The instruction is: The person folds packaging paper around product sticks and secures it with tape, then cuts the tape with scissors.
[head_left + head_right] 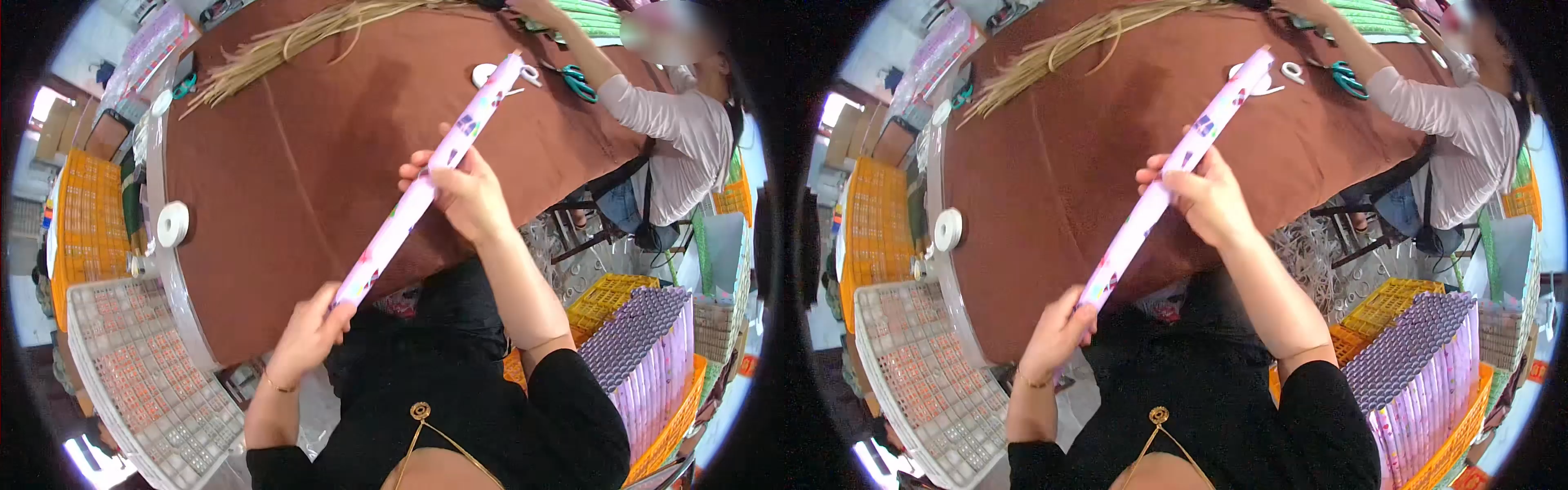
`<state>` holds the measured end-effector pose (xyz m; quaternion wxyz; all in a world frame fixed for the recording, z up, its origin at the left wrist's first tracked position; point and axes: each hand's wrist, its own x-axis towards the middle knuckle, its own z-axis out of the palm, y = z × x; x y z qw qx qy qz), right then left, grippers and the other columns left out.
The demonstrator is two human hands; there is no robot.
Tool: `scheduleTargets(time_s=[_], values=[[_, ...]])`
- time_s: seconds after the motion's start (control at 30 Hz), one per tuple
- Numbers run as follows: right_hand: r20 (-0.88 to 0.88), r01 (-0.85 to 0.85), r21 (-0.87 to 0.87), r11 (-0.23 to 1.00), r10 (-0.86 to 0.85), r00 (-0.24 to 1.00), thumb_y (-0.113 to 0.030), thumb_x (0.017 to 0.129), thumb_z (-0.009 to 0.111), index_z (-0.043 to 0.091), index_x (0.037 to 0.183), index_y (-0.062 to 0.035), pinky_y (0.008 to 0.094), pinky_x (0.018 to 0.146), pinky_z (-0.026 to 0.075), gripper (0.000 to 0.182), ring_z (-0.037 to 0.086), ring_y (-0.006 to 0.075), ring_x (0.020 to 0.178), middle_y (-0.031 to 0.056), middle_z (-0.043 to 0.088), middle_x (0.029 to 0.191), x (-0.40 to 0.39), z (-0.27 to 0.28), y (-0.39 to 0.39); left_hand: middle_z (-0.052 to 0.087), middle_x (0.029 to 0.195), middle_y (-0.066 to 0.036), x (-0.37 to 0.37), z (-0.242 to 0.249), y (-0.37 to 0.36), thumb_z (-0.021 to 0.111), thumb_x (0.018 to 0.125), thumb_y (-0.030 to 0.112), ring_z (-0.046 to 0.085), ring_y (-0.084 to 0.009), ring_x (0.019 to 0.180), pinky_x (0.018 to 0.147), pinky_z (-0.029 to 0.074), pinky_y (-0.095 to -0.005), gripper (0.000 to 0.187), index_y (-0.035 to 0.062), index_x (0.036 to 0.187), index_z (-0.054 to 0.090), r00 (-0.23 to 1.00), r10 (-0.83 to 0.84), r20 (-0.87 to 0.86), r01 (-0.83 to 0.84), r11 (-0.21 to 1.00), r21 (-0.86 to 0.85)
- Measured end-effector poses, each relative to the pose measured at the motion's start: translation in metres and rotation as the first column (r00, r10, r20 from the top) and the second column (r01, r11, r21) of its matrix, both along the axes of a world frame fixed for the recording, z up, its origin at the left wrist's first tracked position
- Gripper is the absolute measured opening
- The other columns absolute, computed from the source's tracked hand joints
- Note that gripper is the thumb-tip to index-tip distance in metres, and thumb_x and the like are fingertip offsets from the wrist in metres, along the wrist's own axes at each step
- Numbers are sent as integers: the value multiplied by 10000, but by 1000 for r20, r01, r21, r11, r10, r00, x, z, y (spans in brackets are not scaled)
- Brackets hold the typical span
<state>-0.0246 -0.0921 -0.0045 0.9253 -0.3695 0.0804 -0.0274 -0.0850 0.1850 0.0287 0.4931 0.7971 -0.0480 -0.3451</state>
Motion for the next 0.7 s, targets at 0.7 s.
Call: scheduleTargets(time_s=[0.7], values=[[135,364,-50,930,-355,925,-139,974,505,484,1133,-20,315,594,487,200,547,190,724,73,560,948,66,12,-39,674,833,-67,31,6,2,604,973,306,648,-116,645,616,525,-237,374,13,1205,592,854,-304,-423,41,849,-527]])
